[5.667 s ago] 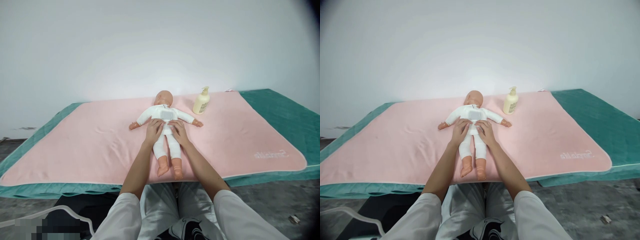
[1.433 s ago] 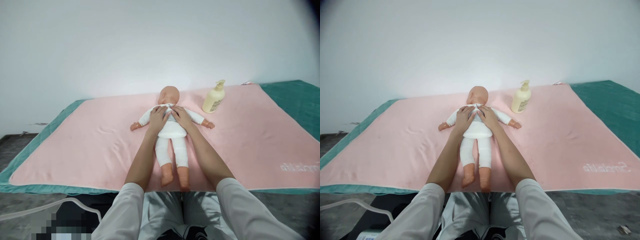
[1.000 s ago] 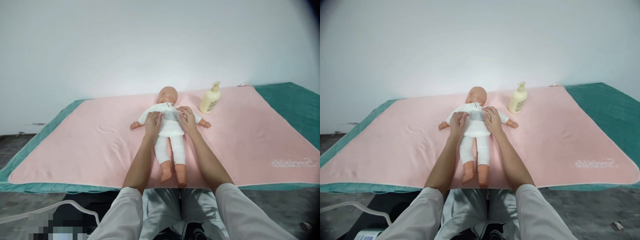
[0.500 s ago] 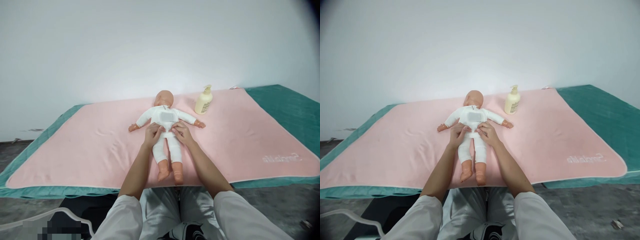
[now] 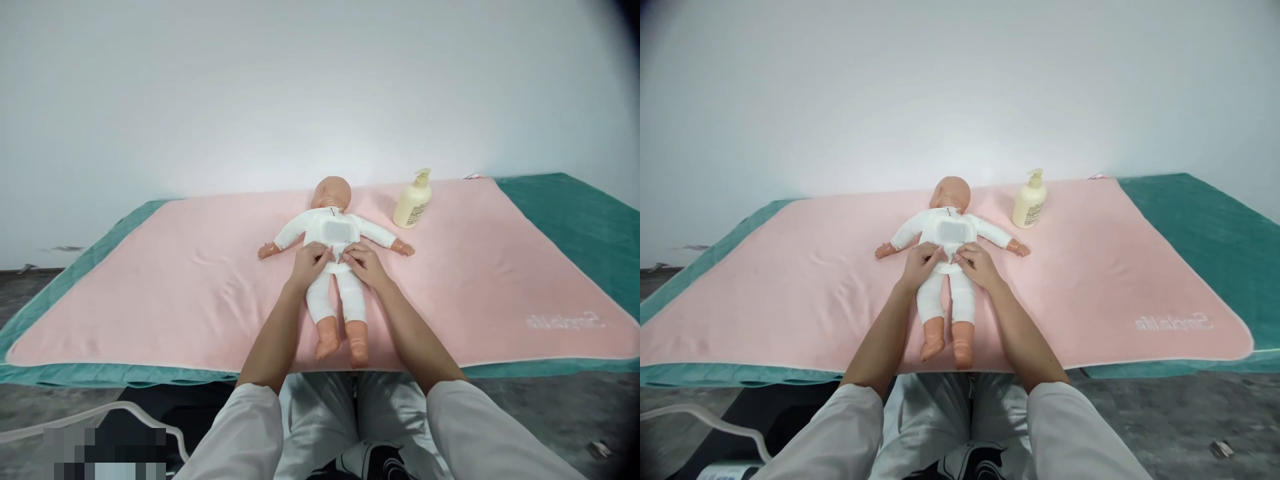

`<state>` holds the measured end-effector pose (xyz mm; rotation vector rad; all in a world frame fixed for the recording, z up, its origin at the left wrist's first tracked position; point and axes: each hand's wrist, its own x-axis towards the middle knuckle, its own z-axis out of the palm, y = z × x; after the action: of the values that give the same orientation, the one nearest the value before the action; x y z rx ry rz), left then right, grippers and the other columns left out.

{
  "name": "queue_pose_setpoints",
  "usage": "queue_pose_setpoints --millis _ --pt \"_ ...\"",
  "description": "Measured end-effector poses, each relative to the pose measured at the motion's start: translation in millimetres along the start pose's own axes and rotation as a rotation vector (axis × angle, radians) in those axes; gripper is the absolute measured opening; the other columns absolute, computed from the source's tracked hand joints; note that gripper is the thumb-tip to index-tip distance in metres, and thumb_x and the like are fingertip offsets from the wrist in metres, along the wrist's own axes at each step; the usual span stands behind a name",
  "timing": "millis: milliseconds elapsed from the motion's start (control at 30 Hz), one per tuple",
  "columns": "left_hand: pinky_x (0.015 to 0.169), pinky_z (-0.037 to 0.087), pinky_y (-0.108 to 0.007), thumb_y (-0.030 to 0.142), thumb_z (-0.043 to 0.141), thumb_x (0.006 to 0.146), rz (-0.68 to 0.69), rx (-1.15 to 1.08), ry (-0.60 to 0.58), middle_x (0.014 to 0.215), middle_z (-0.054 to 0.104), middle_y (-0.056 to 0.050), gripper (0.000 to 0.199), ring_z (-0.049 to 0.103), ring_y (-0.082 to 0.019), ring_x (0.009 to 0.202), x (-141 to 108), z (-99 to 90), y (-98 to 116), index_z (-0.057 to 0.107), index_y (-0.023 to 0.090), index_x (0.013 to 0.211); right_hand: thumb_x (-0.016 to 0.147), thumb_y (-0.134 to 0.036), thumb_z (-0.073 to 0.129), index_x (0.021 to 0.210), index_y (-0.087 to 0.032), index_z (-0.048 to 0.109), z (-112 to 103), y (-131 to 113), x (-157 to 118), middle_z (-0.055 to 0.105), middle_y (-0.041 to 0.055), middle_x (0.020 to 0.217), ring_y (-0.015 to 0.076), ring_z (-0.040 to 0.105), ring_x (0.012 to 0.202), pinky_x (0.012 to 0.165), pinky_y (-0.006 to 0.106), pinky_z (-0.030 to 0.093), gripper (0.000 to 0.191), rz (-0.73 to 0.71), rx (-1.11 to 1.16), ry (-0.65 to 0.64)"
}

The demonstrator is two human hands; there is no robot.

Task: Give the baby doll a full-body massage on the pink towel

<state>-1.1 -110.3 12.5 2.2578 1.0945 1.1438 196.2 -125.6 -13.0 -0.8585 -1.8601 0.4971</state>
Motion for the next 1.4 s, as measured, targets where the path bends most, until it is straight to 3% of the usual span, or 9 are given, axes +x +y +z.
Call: queue_pose_setpoints --millis 233,500,1067,1233,1400 --pt "0.076 0.05 -0.036 0.048 0.041 0.098 -0.029 -0.015 0.011 0.072 0.071 -0.003 0.048 0.064 -0.018 0.075 0.5 0.7 1.0 0.069 0.022 0.069 0.099 -0.038 0.046 0.083 -0.025 0.074 2.1 0.0 -1.9 0.07 0.0057 0.089 0.0211 0.063 0.088 0.084 0.041 0.05 0.035 -0.046 -0.076 0.017" --pt "0.086 0.051 -0.039 0.047 0.041 0.099 -0.054 -0.016 0.163 0.082 0.072 -0.004 0.046 0.064 -0.019 0.085 -0.6 1.4 2.7 0.069 0.022 0.073 0.099 -0.032 0.046 0.094 -0.025 0.072 2.6 -3.3 -1.8 0.072 0.0066 0.102 0.0224 0.064 0.098 0.093 0.045 0.047 0.028 -0.108 -0.165 0.115" --pt "0.086 0.05 -0.04 0.045 0.04 0.099 -0.043 0.071 0.027 0.082 0.074 -0.004 0.045 0.065 -0.02 0.083 3.2 2.6 0.1 0.07 0.022 0.075 0.098 -0.035 0.046 0.087 -0.024 0.072 7.8 5.9 0.5 0.074 0.0055 0.093 0.0228 0.066 0.093 0.091 0.044 0.05 0.03 0.046 -0.125 0.105" --pt "0.089 0.05 -0.04 0.042 0.04 0.099 -0.002 0.101 0.08 0.086 0.074 -0.004 0.041 0.065 -0.02 0.087 0.8 3.0 -0.7 0.069 0.022 0.078 0.098 -0.032 0.046 0.093 -0.025 0.071 9.1 3.4 -0.9 0.071 0.0061 0.099 0.0225 0.064 0.098 0.094 0.044 0.048 0.027 -0.033 -0.137 0.144" --pt "0.103 0.045 -0.045 0.037 0.041 0.099 0.022 0.123 0.153 0.096 0.075 -0.004 0.036 0.066 -0.019 0.097 -0.3 3.5 -0.6 0.07 0.021 0.086 0.098 -0.032 0.045 0.104 -0.026 0.07 9.5 2.7 -0.9 0.069 0.0075 0.108 0.0237 0.063 0.105 0.097 0.046 0.047 0.026 -0.02 -0.172 0.154"
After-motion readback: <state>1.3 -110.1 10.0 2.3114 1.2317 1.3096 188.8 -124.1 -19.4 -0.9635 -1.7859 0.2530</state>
